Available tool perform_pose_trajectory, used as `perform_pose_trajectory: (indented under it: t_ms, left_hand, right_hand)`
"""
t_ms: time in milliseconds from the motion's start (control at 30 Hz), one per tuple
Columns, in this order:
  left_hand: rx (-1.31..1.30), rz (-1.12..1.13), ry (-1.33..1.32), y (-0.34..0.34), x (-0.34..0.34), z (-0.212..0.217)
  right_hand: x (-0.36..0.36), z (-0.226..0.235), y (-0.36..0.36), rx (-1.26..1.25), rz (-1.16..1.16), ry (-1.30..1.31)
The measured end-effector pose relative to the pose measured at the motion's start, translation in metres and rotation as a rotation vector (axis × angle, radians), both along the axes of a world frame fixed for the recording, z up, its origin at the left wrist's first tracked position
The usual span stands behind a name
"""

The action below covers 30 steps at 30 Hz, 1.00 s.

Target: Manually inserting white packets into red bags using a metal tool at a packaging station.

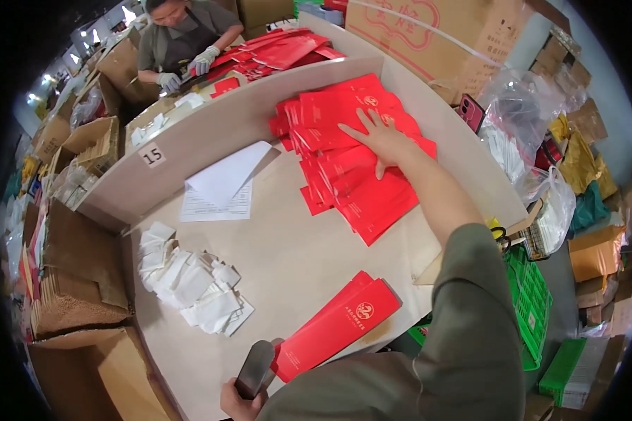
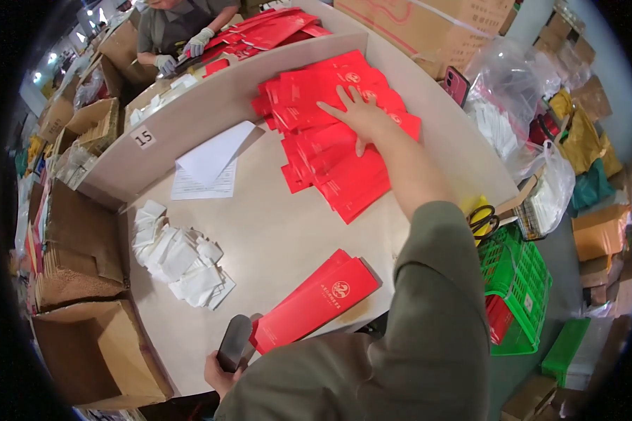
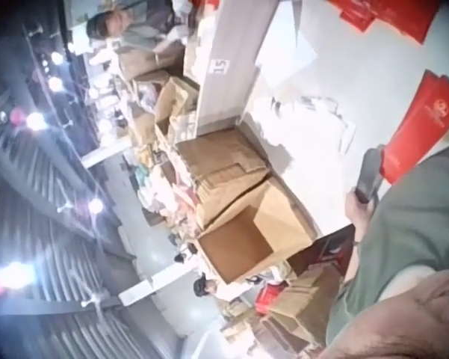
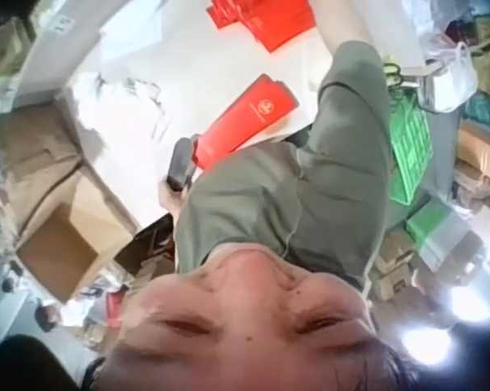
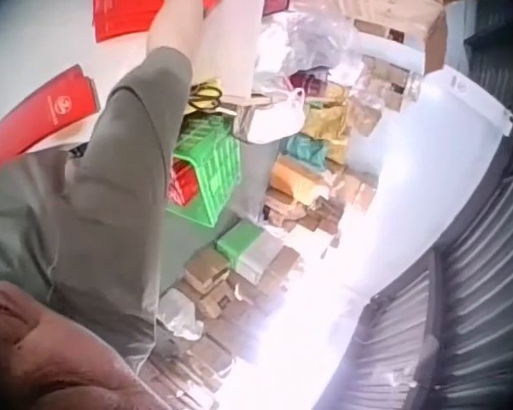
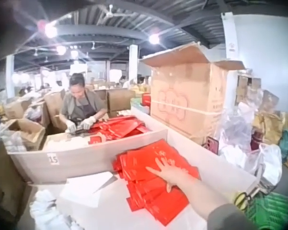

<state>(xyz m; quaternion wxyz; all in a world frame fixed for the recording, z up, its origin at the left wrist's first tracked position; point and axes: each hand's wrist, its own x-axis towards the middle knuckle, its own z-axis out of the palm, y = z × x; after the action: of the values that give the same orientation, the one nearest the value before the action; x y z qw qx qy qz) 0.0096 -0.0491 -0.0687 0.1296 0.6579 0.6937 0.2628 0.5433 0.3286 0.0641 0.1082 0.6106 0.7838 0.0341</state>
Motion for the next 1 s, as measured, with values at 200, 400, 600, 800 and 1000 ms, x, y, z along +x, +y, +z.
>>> perform_pose_trajectory:
  t_ms: [200, 400, 600, 800, 1000]
  left_hand:
    - [-0.001, 0.005, -0.015, 0.011, 0.01, 0.013]
    - [0.017, 0.004, 0.016, 0.019, 0.005, 0.014]
    - [-0.058, -0.035, -0.028, 0.018, 0.003, 0.022]
    - [-0.56, -0.156, -0.801, -0.003, 0.023, 0.039]
    - [-0.501, -0.589, -0.383, 0.037, 0.078, 0.06]
  right_hand:
    - [0.028, -0.002, -0.036, -0.036, -0.048, 0.091]
    - [-0.115, 0.001, -0.049, -0.002, 0.335, 0.25]
    - [-0.106, -0.109, -0.059, 0.397, 0.395, -0.13]
    - [-0.21, -0.052, -0.208, -0.379, 0.807, 0.498]
    - [-0.266, -0.103, -0.239, -0.558, 0.62, 0.598]
